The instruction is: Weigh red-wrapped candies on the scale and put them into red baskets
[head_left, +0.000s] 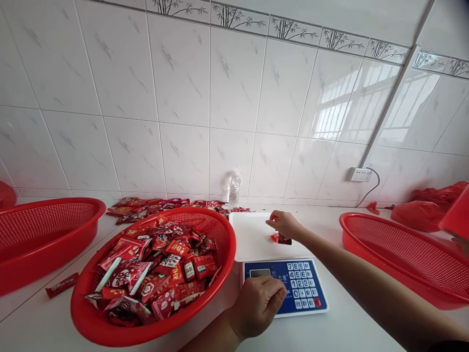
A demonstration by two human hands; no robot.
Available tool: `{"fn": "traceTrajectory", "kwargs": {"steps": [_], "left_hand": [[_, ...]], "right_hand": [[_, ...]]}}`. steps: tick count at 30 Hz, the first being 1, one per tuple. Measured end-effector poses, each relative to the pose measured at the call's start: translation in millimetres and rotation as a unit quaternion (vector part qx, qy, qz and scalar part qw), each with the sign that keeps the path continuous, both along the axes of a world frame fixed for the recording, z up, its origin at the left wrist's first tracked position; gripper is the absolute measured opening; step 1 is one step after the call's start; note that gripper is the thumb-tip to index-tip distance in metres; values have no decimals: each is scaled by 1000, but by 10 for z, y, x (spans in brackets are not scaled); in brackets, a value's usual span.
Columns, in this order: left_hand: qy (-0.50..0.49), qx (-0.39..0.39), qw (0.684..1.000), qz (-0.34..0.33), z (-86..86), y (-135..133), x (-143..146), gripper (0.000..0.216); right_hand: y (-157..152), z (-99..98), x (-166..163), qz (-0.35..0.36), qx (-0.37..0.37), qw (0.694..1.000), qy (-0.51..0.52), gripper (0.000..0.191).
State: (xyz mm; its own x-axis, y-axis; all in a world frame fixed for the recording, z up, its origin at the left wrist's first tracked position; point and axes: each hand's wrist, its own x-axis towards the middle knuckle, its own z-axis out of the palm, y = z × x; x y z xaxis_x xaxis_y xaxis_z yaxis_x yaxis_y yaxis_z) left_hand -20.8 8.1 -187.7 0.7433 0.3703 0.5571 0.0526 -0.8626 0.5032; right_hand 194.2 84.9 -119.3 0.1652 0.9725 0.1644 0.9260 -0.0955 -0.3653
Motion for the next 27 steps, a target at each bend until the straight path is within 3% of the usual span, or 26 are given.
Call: {"fn": "traceTrajectory", "kwargs": {"steps": [9, 20, 23, 27], "left_hand": [[3, -11, 1000, 5, 3, 8, -1, 29], [7, -47, 999, 0, -10, 30, 2, 31], [7, -43, 999, 1, -19, 33, 1, 31], [6, -38, 999, -3, -24, 47, 3, 31]], "right_hand": [[-165, -174, 60, -6, -85, 994, -65, 37], [-282, -80, -72, -17, -56, 996, -69, 26], [-309, -56, 80, -37, -24, 996, -72, 25], [-459, 58, 651, -116, 25, 988, -95, 31]]}}
